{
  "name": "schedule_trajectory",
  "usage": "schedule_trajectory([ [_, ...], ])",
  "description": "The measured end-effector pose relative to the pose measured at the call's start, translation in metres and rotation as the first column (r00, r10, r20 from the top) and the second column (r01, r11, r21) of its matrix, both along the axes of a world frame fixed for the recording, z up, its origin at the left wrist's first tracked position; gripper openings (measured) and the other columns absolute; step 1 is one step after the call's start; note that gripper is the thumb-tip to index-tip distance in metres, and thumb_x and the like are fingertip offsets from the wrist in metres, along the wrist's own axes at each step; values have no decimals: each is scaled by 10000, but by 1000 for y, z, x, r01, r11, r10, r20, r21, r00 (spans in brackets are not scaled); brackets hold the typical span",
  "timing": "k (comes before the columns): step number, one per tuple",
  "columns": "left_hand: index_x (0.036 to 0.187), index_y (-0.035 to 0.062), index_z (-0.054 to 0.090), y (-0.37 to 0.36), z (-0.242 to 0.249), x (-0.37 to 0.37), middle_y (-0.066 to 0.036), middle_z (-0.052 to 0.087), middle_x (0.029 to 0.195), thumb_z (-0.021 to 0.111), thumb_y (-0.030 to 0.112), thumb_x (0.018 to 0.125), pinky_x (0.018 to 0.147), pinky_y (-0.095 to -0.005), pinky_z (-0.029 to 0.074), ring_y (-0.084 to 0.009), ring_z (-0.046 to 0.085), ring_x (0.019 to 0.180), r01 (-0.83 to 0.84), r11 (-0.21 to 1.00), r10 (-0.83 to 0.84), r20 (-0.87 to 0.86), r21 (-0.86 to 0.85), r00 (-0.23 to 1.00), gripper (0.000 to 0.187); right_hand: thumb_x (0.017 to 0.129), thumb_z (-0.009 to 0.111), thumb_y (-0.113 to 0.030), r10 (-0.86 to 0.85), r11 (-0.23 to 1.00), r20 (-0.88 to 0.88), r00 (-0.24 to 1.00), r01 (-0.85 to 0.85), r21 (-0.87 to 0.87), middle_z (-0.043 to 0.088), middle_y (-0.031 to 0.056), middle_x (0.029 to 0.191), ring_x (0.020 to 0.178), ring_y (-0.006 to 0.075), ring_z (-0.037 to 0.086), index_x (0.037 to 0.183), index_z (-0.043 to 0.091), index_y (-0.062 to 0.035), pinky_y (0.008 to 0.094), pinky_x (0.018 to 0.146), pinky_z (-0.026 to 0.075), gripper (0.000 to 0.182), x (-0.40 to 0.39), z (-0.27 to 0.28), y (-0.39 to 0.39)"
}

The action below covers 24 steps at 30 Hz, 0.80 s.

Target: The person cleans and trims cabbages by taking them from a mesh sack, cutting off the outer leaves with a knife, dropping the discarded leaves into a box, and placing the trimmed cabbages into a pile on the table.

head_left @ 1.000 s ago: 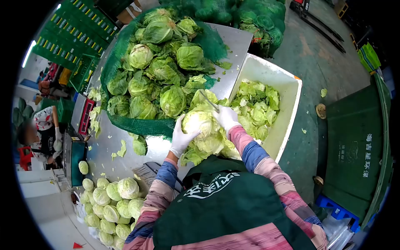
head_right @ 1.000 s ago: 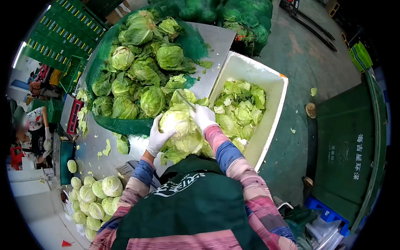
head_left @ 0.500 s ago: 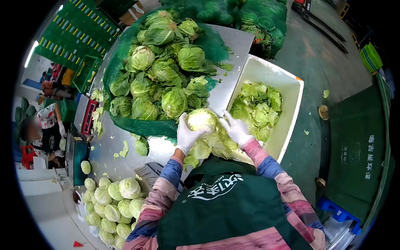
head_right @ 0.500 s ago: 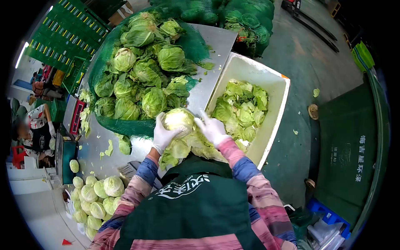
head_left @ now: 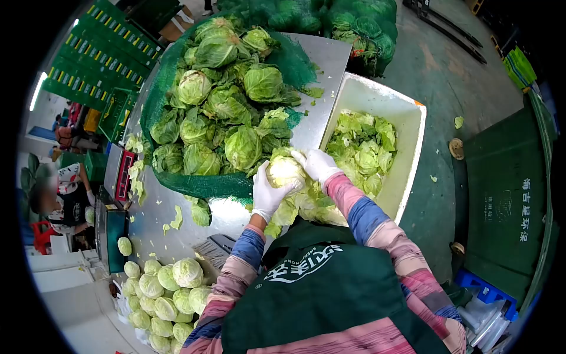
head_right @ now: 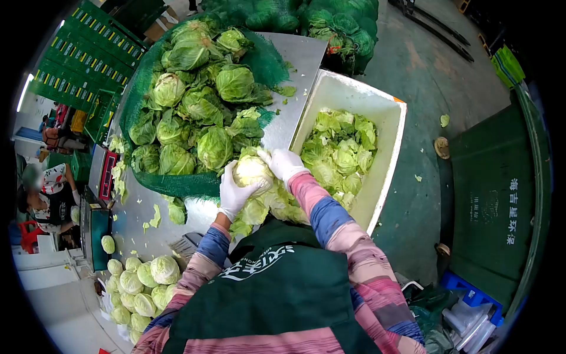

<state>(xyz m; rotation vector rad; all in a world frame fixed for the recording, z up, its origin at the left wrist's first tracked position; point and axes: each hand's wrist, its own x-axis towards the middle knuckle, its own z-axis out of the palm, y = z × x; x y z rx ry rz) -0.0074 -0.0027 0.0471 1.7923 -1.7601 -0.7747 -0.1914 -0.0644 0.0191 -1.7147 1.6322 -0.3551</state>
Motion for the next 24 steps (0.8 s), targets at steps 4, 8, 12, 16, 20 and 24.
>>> schedule_trajectory([
  [4, 1329, 18, 429, 17, -12, 17, -174, 499, 1289, 885, 278, 565, 986, -379, 414, -338, 486, 1152, 184, 971, -196, -62, -154, 979, 926, 921, 438, -552, -86, 991, -1, 996, 86, 99, 658, 204, 1032, 953, 379, 629, 1189, 627, -118, 427, 845, 490, 544, -7, -21, -6],
  [8, 1356, -1, 410, 38, -13, 47, -184, 452, 1364, 853, 221, 643, 1022, -377, 389, -328, 468, 1200, 206, 951, -150, 238, -232, 960, 868, 873, 530, -552, -161, 986, 66, 985, 163, -35, 672, 219, 915, 858, 386, 644, 1146, 637, -111, 448, 772, 504, 530, 13, -20, 26],
  [12, 1376, -56, 312, 61, -34, 33, -186, 458, 1316, 802, 156, 730, 980, -338, 422, -254, 479, 1177, -328, 782, 621, -622, 530, 477, 838, 864, 549, -535, -156, 985, 65, 986, 159, -59, 662, 219, 803, 763, 401, 636, 1120, 614, -110, 473, 688, 500, 501, 27, -13, 49],
  [16, 1351, -43, 327, 50, -41, 9, -171, 473, 1289, 799, 145, 724, 964, -337, 436, -235, 492, 1157, -414, 853, 521, -575, 319, 631, 807, 881, 543, -514, -131, 991, -18, 991, 132, 31, 665, 192, 766, 735, 374, 647, 1118, 592, -94, 456, 644, 501, 484, 11, 10, 50],
  [20, 1295, -47, 372, 39, -42, 2, -207, 503, 1188, 853, 229, 608, 972, -395, 415, -326, 514, 1092, -236, 972, 221, -405, 12, 887, 883, 921, 491, -511, -184, 977, -94, 978, 172, -126, 642, 158, 658, 634, 347, 637, 1272, 500, -67, 428, 586, 494, 566, -34, -71, 44],
  [24, 1339, -49, 351, 33, -4, -11, -242, 480, 1238, 850, 271, 616, 987, -419, 401, -353, 487, 1128, -118, 993, 117, -35, -4, 992, 936, 923, 442, -544, 104, 987, -80, 991, -113, -116, 647, 193, 695, 650, 367, 642, 1362, 405, -56, 450, 564, 491, 657, 3, 32, 53],
])
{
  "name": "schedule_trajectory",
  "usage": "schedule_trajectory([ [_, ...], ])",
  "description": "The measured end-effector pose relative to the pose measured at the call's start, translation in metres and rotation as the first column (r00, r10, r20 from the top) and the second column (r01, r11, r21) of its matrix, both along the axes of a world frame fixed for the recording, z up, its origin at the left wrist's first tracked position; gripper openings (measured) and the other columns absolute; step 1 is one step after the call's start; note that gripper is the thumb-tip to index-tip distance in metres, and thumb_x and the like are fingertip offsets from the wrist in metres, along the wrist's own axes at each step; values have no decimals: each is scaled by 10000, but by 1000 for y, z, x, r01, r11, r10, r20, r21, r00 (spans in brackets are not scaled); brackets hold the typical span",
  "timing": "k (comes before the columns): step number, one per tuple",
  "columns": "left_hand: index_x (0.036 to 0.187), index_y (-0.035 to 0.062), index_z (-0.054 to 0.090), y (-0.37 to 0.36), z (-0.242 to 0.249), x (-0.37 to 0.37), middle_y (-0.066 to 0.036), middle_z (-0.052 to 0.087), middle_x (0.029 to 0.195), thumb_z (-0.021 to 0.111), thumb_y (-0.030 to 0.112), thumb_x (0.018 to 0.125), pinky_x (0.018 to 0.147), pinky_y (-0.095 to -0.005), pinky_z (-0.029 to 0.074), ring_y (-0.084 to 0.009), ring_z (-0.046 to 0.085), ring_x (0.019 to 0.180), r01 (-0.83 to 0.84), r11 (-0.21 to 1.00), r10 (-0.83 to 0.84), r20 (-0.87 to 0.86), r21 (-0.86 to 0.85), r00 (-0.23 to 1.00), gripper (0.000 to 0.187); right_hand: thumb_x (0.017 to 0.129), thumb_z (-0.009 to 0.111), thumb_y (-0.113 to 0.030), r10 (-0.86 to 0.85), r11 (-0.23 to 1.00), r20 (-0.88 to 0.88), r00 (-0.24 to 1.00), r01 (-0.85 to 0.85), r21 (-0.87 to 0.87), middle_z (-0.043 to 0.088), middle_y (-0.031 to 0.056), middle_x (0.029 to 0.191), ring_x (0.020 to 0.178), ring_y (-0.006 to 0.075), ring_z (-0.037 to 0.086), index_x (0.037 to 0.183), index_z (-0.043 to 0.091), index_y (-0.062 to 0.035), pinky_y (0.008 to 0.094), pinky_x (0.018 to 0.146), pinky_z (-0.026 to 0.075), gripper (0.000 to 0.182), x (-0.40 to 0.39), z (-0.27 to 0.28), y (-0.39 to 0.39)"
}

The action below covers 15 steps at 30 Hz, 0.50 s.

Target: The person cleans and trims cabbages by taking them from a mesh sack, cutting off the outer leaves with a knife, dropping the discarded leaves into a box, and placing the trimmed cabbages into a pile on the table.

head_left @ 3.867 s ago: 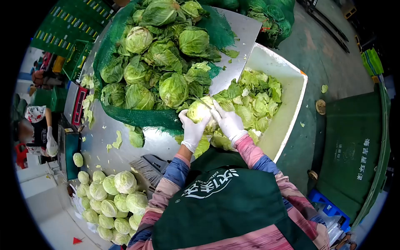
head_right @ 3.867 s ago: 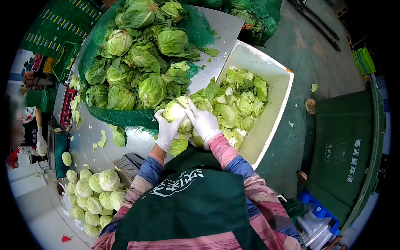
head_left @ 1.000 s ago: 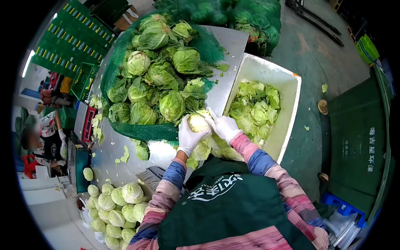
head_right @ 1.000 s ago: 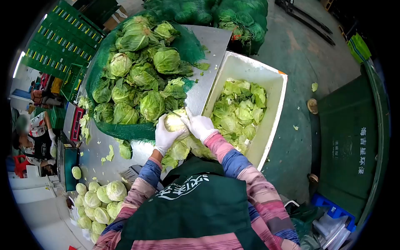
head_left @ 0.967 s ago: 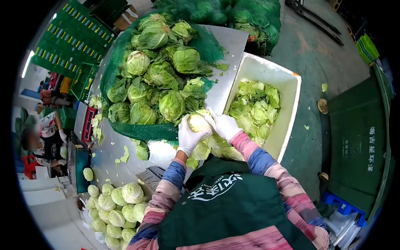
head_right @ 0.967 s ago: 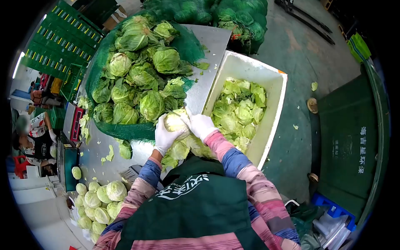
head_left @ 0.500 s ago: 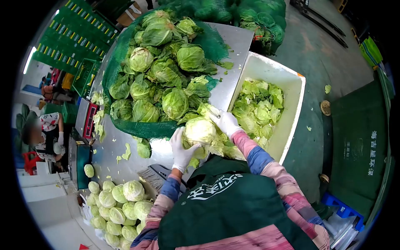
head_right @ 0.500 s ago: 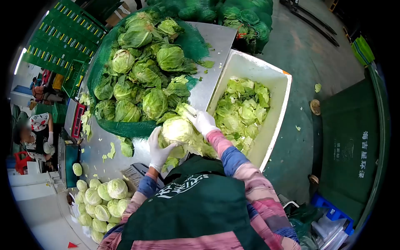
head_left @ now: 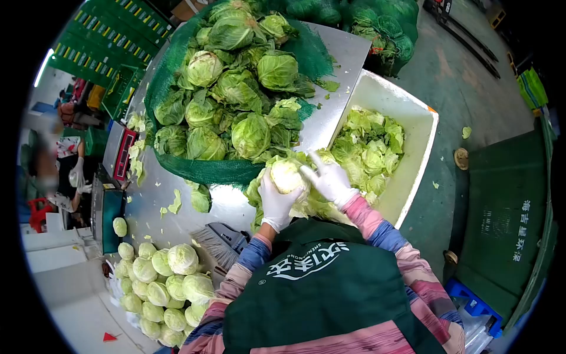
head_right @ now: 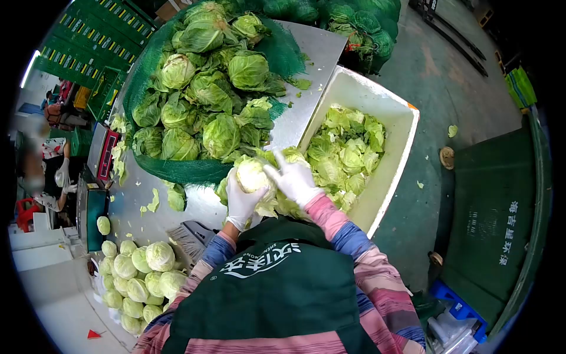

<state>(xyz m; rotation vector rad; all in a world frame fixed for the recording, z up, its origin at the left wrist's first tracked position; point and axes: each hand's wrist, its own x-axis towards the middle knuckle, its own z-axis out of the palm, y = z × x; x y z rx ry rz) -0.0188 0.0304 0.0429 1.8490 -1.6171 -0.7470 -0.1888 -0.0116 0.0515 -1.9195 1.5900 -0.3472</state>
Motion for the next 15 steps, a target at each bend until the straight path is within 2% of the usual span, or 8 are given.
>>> schedule_trajectory([
  [1, 1339, -49, 351, 1, -1, -2, -242, 480, 1238, 850, 271, 616, 987, -419, 401, -353, 487, 1128, -3, 1000, 3, -1, 0, 1000, 936, 925, 430, -553, 141, 988, -124, 982, -147, -44, 647, 193, 691, 641, 368, 640, 1358, 414, -58, 451, 564, 492, 658, 10, 3, 0],
  [3, 1352, -49, 344, 7, -5, -5, -243, 465, 1274, 836, 289, 592, 1019, -433, 338, -379, 411, 1180, 87, 993, -83, 54, -80, 995, 966, 913, 471, -545, 116, 991, -61, 991, -120, -54, 637, 193, 666, 632, 346, 639, 1354, 451, -69, 455, 565, 490, 650, 14, 6, -2],
  [5, 1371, -48, 329, 10, -8, -3, -249, 437, 1329, 825, 300, 598, 1043, -432, 318, -386, 389, 1211, 114, 986, -108, 56, -119, 993, 983, 914, 451, -560, 133, 991, -134, 982, -128, 49, 656, 197, 725, 684, 352, 655, 1227, 546, -49, 457, 603, 512, 607, 17, -1, -12],
  [6, 1381, -46, 321, 13, -6, -2, -256, 413, 1355, 828, 301, 598, 1059, -428, 304, -383, 374, 1236, 146, 984, -141, 55, -103, 988, 994, 916, 433, -572, 78, 993, -96, 992, -69, 99, 666, 205, 774, 718, 361, 660, 1088, 602, -36, 459, 632, 523, 588, 9, -8, -24],
  [9, 1413, -13, 308, 22, -8, 10, -265, 344, 1420, 842, 272, 594, 1101, -420, 281, -385, 340, 1302, 222, 968, -217, 54, -118, 975, 1018, 890, 474, -578, 56, 992, -187, 981, -33, 126, 679, 195, 805, 769, 355, 668, 869, 698, -51, 441, 700, 527, 573, 1, -18, -34],
  [11, 1429, 28, 313, 25, -14, 17, -258, 316, 1442, 857, 222, 582, 1105, -419, 292, -393, 334, 1324, 160, 982, -169, -82, -102, 982, 1025, 886, 486, -572, 12, 990, -182, 983, 14, 139, 680, 198, 831, 786, 355, 668, 909, 695, -55, 439, 707, 527, 558, 4, -22, -30],
  [13, 1436, 51, 320, 28, -13, 18, -246, 317, 1442, 859, 174, 573, 1100, -408, 311, -385, 349, 1326, 150, 982, -156, -42, -117, 987, 1024, 882, 499, -565, -31, 987, -181, 983, 59, 152, 682, 201, 856, 802, 355, 668, 949, 692, -58, 438, 713, 527, 547, -1, -40, -26],
  [15, 1449, 59, 296, 21, -15, 25, -246, 320, 1439, 857, 164, 576, 1100, -393, 318, -365, 365, 1320, 178, 983, -181, -293, -36, 939, 1043, 868, 527, -559, -197, 953, -147, 969, 224, 203, 681, 206, 900, 834, 359, 665, 1081, 651, -64, 438, 723, 526, 553, -21, -80, -29],
])
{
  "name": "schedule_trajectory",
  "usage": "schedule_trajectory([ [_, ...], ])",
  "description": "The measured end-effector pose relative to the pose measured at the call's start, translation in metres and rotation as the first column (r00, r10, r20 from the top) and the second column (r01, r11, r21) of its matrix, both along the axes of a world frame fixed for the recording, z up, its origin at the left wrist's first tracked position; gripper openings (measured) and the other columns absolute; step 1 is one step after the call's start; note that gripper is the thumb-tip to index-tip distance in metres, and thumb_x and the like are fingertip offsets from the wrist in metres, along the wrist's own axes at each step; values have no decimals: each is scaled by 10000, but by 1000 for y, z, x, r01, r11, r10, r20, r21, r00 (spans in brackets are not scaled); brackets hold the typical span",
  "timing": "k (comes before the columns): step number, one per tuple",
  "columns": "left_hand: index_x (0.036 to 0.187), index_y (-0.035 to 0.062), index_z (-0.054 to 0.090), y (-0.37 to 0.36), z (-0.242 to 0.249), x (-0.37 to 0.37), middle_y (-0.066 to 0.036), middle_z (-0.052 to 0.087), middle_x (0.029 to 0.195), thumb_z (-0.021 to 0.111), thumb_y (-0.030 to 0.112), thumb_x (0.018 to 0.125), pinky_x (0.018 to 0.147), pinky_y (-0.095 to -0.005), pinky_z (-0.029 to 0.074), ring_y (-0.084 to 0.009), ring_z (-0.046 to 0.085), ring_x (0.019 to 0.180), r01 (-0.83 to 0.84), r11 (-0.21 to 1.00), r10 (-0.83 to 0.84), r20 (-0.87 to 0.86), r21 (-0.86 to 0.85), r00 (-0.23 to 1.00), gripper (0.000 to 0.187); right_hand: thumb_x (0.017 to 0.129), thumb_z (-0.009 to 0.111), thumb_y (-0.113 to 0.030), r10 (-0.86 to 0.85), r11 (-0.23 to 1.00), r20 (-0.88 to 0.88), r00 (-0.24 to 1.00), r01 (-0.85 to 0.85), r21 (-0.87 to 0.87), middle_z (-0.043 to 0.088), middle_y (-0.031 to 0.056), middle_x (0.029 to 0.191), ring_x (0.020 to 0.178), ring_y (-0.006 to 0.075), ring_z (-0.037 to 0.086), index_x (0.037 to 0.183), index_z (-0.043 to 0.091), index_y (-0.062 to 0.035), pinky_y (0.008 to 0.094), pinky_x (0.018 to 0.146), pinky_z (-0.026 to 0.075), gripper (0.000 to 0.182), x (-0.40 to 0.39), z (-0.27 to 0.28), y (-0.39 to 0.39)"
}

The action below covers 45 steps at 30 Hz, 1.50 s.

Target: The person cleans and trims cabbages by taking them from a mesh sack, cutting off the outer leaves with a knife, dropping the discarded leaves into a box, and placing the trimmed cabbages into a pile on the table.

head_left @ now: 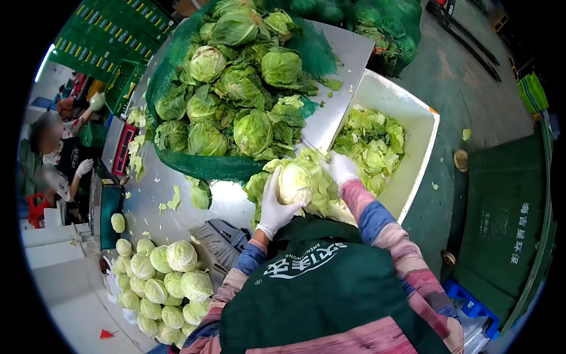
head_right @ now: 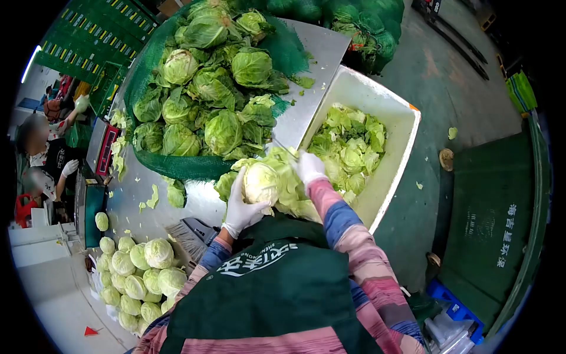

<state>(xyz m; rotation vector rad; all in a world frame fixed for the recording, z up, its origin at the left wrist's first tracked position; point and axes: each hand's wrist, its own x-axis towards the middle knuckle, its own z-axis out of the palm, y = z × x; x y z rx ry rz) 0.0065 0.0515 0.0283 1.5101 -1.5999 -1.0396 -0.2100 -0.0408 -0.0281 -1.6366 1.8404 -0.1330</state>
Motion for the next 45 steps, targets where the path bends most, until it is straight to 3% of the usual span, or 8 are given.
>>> schedule_trajectory([
  [5, 1438, -47, 202, -6, -12, -16, -194, 455, 1345, 848, 203, 650, 1023, -342, 401, -266, 495, 1208, -127, 986, 138, -107, 111, 985, 1049, 919, 431, -560, 239, 971, 162, 957, -230, -71, 661, 237, 902, 806, 418, 639, 1441, 321, -139, 471, 722, 509, 679, 8, 62, 26],
  [21, 1298, -20, 383, -17, -8, -26, -127, 544, 1231, 804, 100, 702, 937, -316, 480, -191, 568, 1100, -24, 990, 55, -223, 140, 973, 740, 935, 396, -570, 666, 713, -119, 736, -675, -189, 629, 178, 712, 619, 358, 614, 1480, 266, -222, 450, 561, 490, 660, 6, 77, 11],
  [25, 1284, -7, 418, -12, -5, -25, -165, 557, 1231, 857, 228, 610, 951, -341, 457, -250, 577, 1105, -65, 975, 112, -215, 214, 970, 838, 931, 384, -585, 447, 885, 48, 893, -433, -170, 664, 201, 818, 745, 370, 648, 1342, 498, -189, 429, 674, 512, 581, 6, 77, 4],
  [28, 1348, -30, 364, 7, 6, -26, -193, 526, 1271, 864, 230, 599, 981, -337, 440, -263, 551, 1153, -70, 996, 78, 145, -59, 986, 937, 942, 381, -554, 63, 998, 198, 978, -67, 14, 656, 222, 998, 926, 385, 629, 1157, 655, -166, 423, 830, 493, 521, -13, 44, -18],
  [32, 1381, -59, 321, 11, -19, -9, -191, 508, 1296, 868, 234, 611, 1006, -328, 423, -249, 525, 1187, -71, 996, 78, -125, 58, 989, 989, 953, 396, -515, -30, 990, 84, 996, 41, -136, 665, 191, 1014, 935, 393, 628, 1253, 597, -175, 434, 826, 491, 496, -58, -15, -23],
  [36, 1381, -47, 336, -2, -14, 3, -162, 523, 1285, 856, 214, 652, 1000, -321, 429, -221, 531, 1169, -106, 968, 146, -169, 226, 975, 932, 849, 530, -632, -116, 991, 393, 912, 79, 109, 673, 156, 742, 612, 238, 660, 1450, 306, -23, 332, 639, 533, 884, -22, 48, 9],
  [39, 1359, -39, 379, -7, -13, 5, -145, 544, 1264, 823, 169, 702, 970, -307, 447, -198, 547, 1136, -97, 955, 177, -280, 279, 943, 820, 758, 601, -667, 11, 997, 306, 952, -35, 74, 641, 234, 1097, 970, 324, 643, 1473, 265, -50, 355, 881, 491, 1002, 17, 54, 34],
  [45, 1343, -25, 427, -12, -33, 30, -103, 554, 1271, 714, 130, 833, 973, -302, 433, -179, 546, 1131, -47, 889, 301, -505, 455, 809, 606, 801, 673, -443, -194, 968, 372, 908, 239, -79, 671, 249, 915, 880, 356, 659, 1072, 650, 39, 380, 784, 512, 553, 46, -11, 24],
])
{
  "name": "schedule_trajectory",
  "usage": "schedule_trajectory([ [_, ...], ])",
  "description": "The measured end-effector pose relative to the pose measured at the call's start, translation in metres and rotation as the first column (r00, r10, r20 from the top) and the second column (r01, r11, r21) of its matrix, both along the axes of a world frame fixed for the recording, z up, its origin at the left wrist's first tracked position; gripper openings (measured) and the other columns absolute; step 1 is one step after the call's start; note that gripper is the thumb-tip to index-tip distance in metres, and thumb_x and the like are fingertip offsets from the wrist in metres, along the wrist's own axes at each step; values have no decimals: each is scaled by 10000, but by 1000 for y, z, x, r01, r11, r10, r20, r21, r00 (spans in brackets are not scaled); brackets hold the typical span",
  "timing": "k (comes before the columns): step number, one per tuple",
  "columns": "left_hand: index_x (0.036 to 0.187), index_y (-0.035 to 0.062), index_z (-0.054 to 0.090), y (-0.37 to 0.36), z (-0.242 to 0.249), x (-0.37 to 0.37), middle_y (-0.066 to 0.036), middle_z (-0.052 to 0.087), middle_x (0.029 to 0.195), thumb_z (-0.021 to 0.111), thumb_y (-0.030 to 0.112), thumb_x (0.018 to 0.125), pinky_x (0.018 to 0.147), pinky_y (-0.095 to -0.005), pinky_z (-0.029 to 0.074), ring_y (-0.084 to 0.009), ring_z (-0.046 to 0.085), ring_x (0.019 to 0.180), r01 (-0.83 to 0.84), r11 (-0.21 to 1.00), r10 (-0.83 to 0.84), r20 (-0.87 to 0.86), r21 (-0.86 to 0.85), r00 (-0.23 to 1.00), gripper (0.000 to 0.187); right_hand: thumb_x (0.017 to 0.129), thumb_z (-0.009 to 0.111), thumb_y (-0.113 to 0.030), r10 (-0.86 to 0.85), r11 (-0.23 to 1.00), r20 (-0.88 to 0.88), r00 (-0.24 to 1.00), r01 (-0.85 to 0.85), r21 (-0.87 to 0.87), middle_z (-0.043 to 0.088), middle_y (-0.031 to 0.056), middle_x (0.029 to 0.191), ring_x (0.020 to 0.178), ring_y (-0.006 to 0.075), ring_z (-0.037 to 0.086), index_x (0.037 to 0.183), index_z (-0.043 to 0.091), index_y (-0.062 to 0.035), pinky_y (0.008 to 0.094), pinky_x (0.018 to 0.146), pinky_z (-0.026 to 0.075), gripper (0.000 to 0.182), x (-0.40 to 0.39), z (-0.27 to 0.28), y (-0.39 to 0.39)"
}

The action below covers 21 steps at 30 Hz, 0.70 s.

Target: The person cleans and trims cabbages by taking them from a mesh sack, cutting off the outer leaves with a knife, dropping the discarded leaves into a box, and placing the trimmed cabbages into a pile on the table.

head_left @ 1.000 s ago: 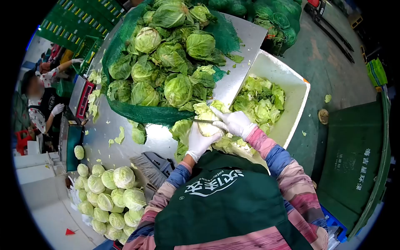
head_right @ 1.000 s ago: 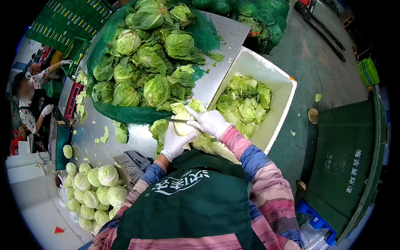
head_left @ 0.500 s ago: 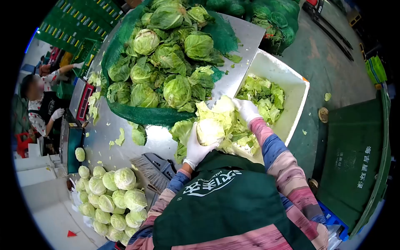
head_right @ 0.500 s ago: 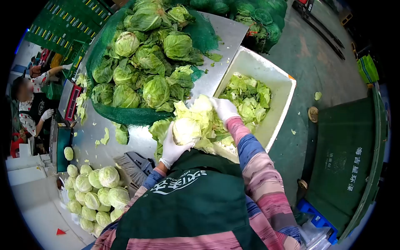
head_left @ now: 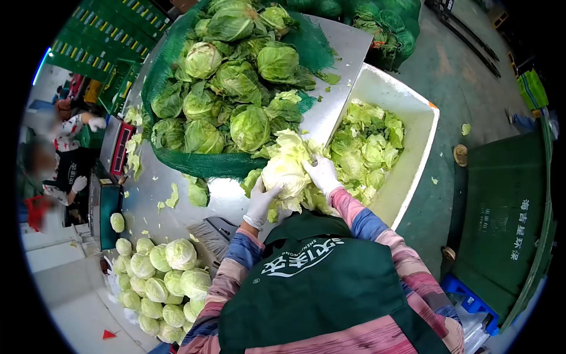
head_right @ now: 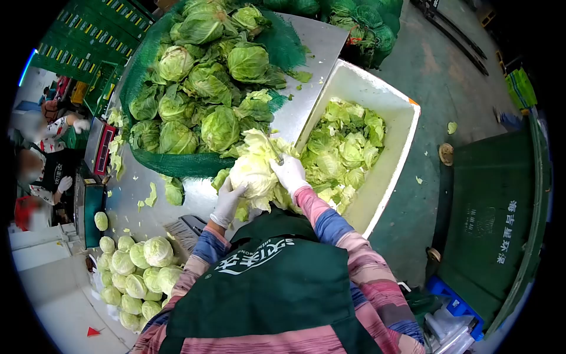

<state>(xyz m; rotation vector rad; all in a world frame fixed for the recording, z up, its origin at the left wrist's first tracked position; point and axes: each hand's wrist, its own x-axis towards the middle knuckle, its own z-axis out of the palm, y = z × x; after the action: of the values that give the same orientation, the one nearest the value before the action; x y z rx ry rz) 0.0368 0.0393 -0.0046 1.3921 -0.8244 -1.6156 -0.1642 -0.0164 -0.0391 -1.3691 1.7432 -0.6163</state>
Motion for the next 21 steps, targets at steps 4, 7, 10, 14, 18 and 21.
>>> schedule_trajectory([
  [4, 1335, -7, 436, -5, 10, -3, -97, 559, 1260, 716, 155, 837, 956, -322, 447, -187, 556, 1118, -44, 998, 53, -191, 47, 980, 593, 802, 673, -444, 36, 994, -41, 999, -32, 106, 670, 251, 966, 915, 346, 658, 1125, 620, 52, 372, 814, 508, 594, -8, 11, -9],
  [7, 1352, 35, 436, -3, 13, -8, -109, 548, 1254, 630, 19, 861, 969, -331, 448, -239, 549, 1140, -144, 945, 245, -343, 292, 907, 528, 787, 677, -510, 6, 993, 124, 992, -20, 112, 626, 269, 1128, 1050, 334, 625, 1250, 531, 73, 353, 903, 478, 758, -7, 25, -4],
  [10, 1309, 46, 457, 1, -1, -22, -85, 560, 1229, 691, 126, 840, 909, -355, 480, -217, 564, 1110, -147, 988, 155, -259, 50, 953, 531, 690, 726, -600, 162, 966, 129, 978, -184, 182, 507, 289, 1301, 1196, 328, 534, 1424, 269, 80, 346, 1012, 408, 1100, -5, 68, 12],
  [14, 1294, 38, 454, 0, -2, -23, -62, 569, 1216, 708, 205, 844, 873, -353, 496, -202, 582, 1085, -145, 989, 148, -189, 32, 971, 543, 648, 825, -403, 111, 975, 437, 892, -184, 127, 456, 273, 1356, 1235, 290, 498, 1440, 190, 98, 324, 1030, 392, 1132, -9, 57, 22],
  [18, 1355, 71, 414, 0, 1, -7, -92, 511, 1308, 622, 321, 900, 958, -395, 444, -229, 501, 1203, -12, 999, 20, -263, 31, 965, 560, 659, 793, -236, 157, 986, 432, 888, -167, -16, 511, 245, 1309, 1196, 270, 524, 1422, 263, 92, 298, 1013, 402, 986, -10, 28, 24],
  [21, 1409, 118, 371, -1, 19, -5, -116, 417, 1414, 533, 481, 918, 1053, -456, 356, -271, 398, 1300, -36, 978, 131, -470, 204, 873, 632, 680, 686, -103, 77, 997, 430, 900, -76, -20, 620, 183, 1169, 1064, 258, 600, 1337, 476, 5, 298, 913, 473, 699, -18, 8, 13],
])
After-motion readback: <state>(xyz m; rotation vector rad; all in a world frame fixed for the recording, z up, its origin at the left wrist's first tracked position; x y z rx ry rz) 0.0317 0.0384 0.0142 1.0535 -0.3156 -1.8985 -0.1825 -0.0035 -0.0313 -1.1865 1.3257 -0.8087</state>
